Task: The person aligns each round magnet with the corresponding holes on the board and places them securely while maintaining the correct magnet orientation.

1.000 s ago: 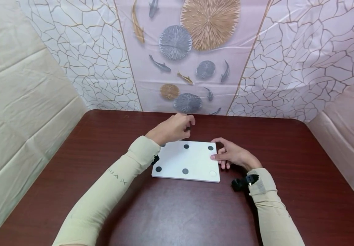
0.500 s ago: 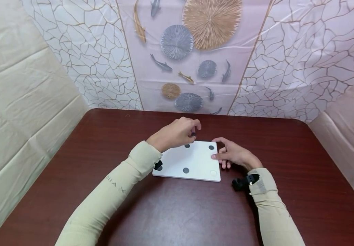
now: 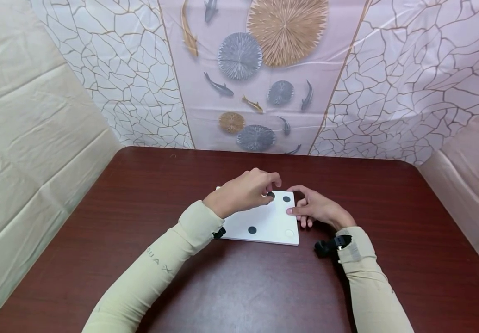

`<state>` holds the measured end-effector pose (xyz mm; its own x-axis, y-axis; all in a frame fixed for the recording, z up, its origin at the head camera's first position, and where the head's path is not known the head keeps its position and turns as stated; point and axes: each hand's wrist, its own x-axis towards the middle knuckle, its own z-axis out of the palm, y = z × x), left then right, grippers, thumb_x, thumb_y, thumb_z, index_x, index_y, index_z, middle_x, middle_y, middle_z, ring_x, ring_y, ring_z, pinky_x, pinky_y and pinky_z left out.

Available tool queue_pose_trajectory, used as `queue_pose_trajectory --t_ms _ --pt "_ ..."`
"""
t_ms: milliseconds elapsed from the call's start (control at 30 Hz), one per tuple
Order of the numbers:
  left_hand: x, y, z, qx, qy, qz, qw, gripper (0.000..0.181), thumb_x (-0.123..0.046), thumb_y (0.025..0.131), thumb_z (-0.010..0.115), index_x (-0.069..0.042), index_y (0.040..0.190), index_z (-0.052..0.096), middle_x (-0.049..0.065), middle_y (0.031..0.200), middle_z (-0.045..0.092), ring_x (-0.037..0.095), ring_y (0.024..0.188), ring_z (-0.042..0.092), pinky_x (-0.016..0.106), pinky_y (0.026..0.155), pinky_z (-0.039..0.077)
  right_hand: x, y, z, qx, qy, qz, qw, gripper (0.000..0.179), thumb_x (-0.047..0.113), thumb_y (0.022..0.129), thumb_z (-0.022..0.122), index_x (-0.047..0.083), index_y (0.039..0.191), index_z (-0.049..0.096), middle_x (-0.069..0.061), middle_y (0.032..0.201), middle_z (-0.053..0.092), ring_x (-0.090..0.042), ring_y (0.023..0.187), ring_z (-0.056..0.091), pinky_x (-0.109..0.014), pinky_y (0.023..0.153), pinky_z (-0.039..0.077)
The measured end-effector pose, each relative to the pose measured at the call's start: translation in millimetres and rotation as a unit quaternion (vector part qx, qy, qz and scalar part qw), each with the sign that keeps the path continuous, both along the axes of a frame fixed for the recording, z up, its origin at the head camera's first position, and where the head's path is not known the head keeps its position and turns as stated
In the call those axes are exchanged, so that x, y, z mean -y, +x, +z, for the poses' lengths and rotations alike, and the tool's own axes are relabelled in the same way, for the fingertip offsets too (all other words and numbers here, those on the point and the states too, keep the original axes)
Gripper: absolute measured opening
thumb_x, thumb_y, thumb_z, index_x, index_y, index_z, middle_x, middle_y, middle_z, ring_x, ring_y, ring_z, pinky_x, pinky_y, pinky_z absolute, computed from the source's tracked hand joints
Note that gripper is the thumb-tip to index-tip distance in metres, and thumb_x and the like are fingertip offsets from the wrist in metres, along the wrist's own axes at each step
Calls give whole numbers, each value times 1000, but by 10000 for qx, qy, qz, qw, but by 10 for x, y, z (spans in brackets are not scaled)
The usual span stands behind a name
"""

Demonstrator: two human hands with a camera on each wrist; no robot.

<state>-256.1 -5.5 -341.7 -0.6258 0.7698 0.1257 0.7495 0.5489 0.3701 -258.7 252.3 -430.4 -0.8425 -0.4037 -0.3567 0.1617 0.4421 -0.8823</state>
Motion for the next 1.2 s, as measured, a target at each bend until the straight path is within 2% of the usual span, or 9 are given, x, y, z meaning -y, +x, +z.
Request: queue_pose_trajectory --t_ms 333,633,800,933,1200 --pt "-107 116 -112 184 -49 -247 9995 29 -5 94 79 -5 122 71 4 101 78 13 90 72 20 75 55 -11 -13 5 -23 -55 126 9999 72 9 101 72 3 158 27 -4 71 61 -13 51 62 -25 47 50" --pt "-179 193 -201 326 -52 -522 9981 22 -4 91 81 -6 112 74 2 93 76 7 83 69 17 72 52 -11 -6 -10 -64 -230 175 9996 68 5 102 70 1 155 28 -5 69 61 -13 50 62 -24 47 50" --pt "-221 221 -260 418 -293 -595 9969 23 -7 91 83 -7 113 74 1 93 75 6 83 67 16 72 51 -21 3 -14 -62 -384 227 9990 67 -2 102 65 -1 156 25 -6 70 61 -12 50 62 -24 46 50" --pt "-253 245 -296 363 -494 -662 9959 26 -10 91 84 -9 115 74 -1 94 75 5 85 67 15 73 49 -33 3 -11 -61 -402 292 9987 67 -3 102 63 -1 157 24 -6 73 62 -12 50 62 -24 46 50" --pt "-291 250 -413 380 -295 -898 9948 33 -1 88 80 -10 120 75 -5 87 71 2 79 64 15 71 49 -34 3 -18 -21 -566 318 9979 67 -7 102 60 -2 157 22 -8 74 63 -11 50 62 -23 46 49"
